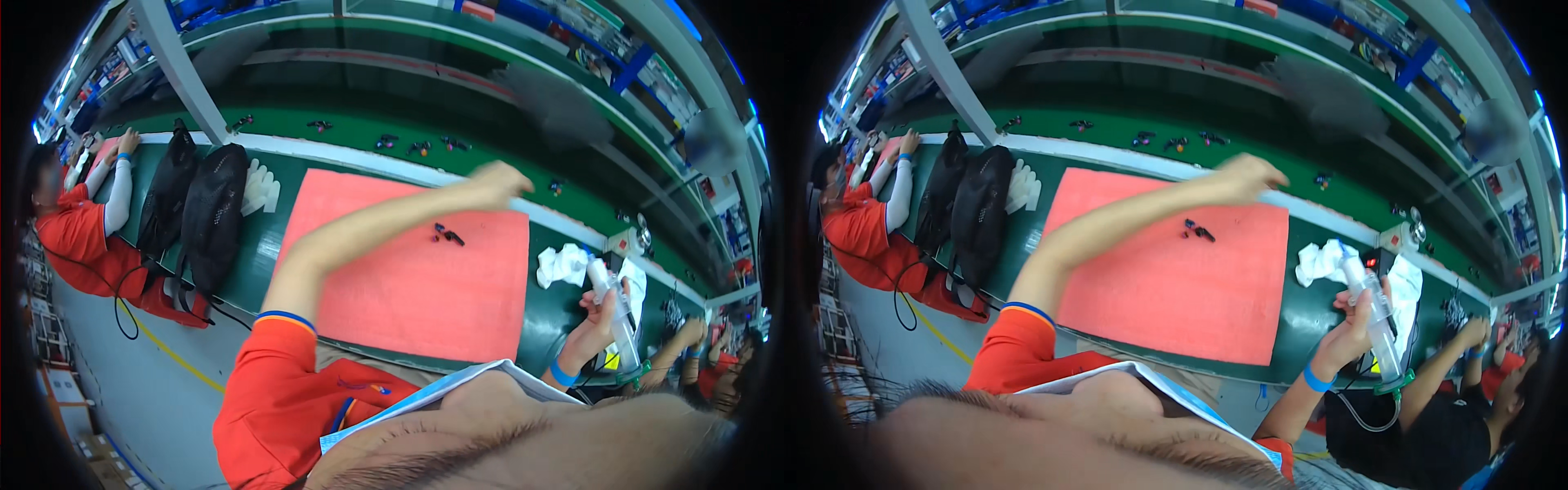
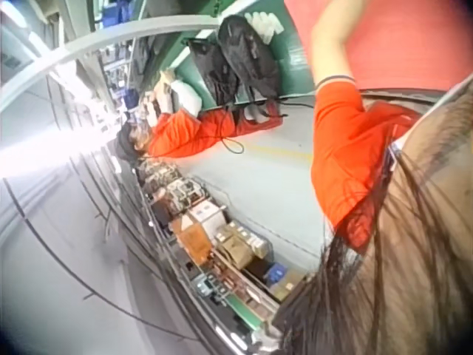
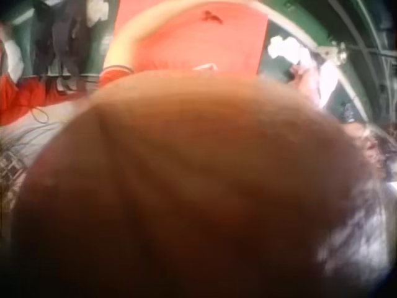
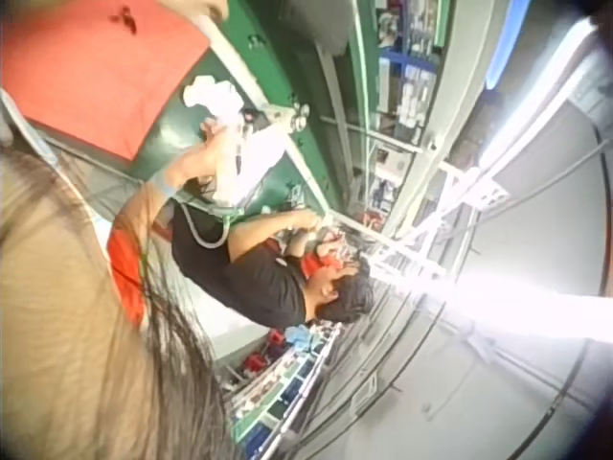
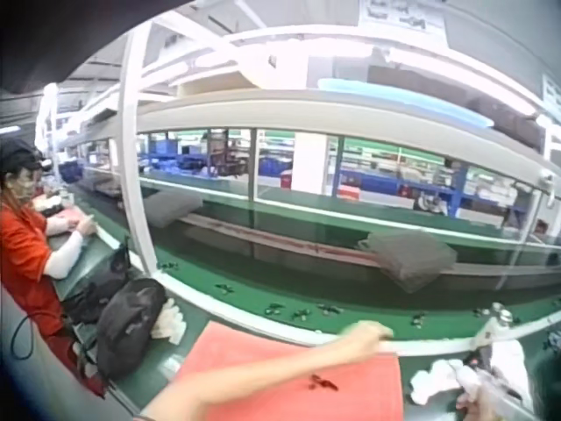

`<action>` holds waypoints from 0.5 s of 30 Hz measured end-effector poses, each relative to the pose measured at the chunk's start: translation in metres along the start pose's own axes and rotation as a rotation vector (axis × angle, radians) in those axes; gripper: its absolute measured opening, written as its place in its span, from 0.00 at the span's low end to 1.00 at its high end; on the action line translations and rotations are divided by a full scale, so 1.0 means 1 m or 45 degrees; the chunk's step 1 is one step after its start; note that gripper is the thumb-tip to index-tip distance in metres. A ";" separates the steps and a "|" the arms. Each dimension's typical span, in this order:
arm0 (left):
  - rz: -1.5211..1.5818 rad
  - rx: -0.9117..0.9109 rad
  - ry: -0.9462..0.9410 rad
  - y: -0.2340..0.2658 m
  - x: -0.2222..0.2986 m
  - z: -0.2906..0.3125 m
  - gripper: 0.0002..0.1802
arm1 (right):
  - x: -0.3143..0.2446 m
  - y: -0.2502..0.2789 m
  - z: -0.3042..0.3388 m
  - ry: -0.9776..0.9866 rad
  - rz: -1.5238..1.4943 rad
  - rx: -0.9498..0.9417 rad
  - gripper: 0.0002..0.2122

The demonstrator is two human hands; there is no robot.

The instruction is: Applying adhesive to small electronic components using a syringe on an assembly line.

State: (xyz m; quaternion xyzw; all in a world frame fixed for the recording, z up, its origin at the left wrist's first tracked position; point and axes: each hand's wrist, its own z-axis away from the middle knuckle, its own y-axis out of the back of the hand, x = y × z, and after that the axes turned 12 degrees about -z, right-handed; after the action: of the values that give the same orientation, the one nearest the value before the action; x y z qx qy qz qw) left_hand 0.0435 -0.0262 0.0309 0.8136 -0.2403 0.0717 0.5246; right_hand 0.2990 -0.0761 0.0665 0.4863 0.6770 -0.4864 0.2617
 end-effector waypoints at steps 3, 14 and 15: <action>-0.621 0.042 0.353 0.063 -0.062 0.029 0.08 | 0.000 -0.019 0.009 -0.062 -0.098 -0.104 0.19; -0.982 -0.111 0.459 0.077 -0.155 0.085 0.05 | 0.048 -0.071 0.038 -0.271 -0.061 -0.346 0.19; -0.967 -0.128 0.453 0.079 -0.156 0.085 0.05 | 0.053 -0.071 0.038 -0.302 -0.023 -0.340 0.18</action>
State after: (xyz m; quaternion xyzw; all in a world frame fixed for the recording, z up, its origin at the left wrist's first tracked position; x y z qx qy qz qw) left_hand -0.1416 -0.0790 0.0011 0.7928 0.1677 0.0008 0.5859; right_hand 0.2091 -0.0936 0.0365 0.3804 0.7044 -0.4485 0.3974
